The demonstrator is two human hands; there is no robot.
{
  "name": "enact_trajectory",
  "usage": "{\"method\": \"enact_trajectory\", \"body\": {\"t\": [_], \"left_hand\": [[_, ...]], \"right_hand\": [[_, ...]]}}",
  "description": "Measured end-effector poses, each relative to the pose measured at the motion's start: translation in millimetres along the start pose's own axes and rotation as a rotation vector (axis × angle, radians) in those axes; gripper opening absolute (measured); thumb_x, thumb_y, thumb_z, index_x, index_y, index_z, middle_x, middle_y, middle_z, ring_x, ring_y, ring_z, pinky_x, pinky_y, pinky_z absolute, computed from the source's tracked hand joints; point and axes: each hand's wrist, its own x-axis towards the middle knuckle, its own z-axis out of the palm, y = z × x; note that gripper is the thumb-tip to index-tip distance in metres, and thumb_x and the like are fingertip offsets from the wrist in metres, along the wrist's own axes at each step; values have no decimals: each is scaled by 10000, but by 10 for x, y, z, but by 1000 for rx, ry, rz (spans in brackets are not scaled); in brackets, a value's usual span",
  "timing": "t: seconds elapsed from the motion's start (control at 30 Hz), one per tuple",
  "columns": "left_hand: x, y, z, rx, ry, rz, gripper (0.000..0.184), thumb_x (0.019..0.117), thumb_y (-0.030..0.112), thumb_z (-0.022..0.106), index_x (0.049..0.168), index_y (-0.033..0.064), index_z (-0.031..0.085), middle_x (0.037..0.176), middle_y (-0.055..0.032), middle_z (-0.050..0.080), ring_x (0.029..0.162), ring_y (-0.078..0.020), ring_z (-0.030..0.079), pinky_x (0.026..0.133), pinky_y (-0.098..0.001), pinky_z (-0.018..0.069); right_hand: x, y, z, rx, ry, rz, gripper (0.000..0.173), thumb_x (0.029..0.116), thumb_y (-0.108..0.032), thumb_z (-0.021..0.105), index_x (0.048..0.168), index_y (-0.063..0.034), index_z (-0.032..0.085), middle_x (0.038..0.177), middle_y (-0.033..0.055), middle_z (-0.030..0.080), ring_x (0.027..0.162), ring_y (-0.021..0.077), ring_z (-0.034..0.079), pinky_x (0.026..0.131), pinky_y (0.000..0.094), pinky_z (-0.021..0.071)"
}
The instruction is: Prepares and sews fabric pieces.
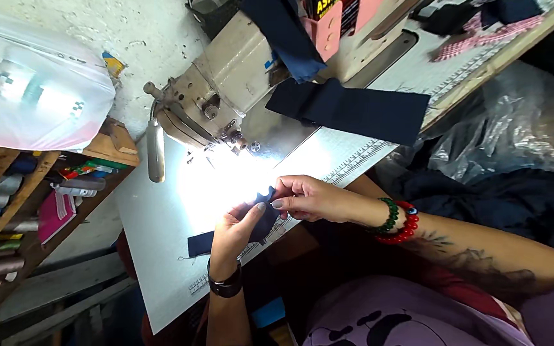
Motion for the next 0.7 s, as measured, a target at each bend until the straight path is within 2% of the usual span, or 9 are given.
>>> {"method": "enact_trajectory", "body": {"t": [0.17, 0.27, 0.37, 0.5, 0.7], "left_hand": [[-11, -28, -4, -6, -29, 9, 124, 947, 17, 629, 935, 58, 746, 870, 28, 748, 831, -32, 696, 802, -240, 581], [-7, -34, 11, 1, -80, 5, 127, 948, 13, 627, 947, 62, 744, 873, 47, 741, 827, -15, 685, 801, -224, 573], [1, -43, 22, -32, -93, -5, 135, 940, 13, 632, 923, 81, 748, 858, 60, 737, 814, -7, 679, 790, -217, 569], [22, -94, 7, -113, -111, -7, 145, 934, 21, 633, 904, 98, 752, 871, 54, 738, 833, -16, 682, 807, -235, 570], [45, -117, 20, -134, -116, 2, 153, 918, 3, 639, 880, 99, 752, 847, 51, 735, 812, -11, 677, 792, -228, 568]], "right_hand": [[-7, 7, -15, -5, -12, 1, 67, 1051, -185, 581, 1018, -126, 586, 784, -66, 656, 501, -50, 457, 435, 112, 331], [6, 3, 8, -24, -8, -11, 84, 1047, -181, 587, 999, -113, 578, 728, -62, 613, 481, -37, 428, 432, 122, 321], [19, 2, 29, -86, 6, -38, 107, 1041, -190, 597, 976, -109, 571, 703, -67, 583, 499, -35, 446, 453, 123, 345], [9, 35, 57, -141, 44, -94, 124, 1035, -203, 612, 961, -109, 579, 731, -73, 609, 545, -43, 496, 487, 119, 383], [15, 112, 66, -123, 79, -138, 132, 1038, -179, 602, 926, -114, 581, 711, -75, 601, 532, -46, 480, 478, 115, 366]]}}
